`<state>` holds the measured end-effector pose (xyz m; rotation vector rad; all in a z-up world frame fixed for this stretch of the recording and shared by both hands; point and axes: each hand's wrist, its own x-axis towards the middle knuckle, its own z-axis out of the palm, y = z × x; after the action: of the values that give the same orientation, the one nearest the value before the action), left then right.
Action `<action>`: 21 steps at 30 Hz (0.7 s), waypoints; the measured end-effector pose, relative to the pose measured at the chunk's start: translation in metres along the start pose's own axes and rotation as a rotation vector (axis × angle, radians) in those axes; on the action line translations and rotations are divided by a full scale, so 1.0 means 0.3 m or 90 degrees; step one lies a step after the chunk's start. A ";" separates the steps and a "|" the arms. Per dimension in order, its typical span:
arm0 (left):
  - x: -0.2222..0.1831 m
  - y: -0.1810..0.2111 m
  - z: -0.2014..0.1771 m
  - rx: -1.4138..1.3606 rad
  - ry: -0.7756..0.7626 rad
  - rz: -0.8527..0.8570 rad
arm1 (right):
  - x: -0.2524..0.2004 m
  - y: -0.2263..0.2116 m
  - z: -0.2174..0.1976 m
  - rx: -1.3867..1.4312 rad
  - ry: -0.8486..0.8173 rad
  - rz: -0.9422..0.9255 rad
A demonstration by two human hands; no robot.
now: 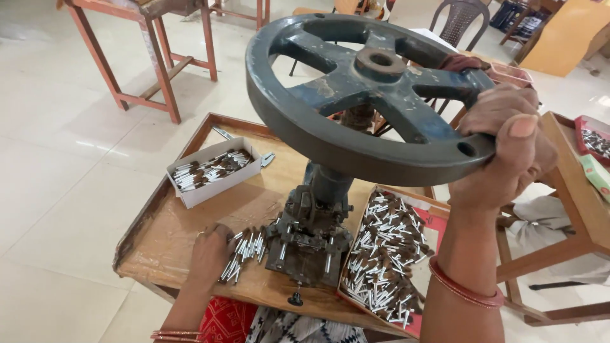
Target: Using a manual hand-wheel press to assemble or form small plastic and metal components.
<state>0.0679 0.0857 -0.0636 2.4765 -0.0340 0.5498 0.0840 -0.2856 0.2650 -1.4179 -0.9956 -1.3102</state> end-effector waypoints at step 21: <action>-0.072 0.537 0.020 -0.113 -0.011 0.139 | 0.016 -0.067 0.037 0.015 0.001 0.065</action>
<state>0.0268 -0.0522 0.0121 2.3177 -0.3489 0.5905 0.0679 -0.2703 0.2720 -1.4304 -0.9226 -1.2210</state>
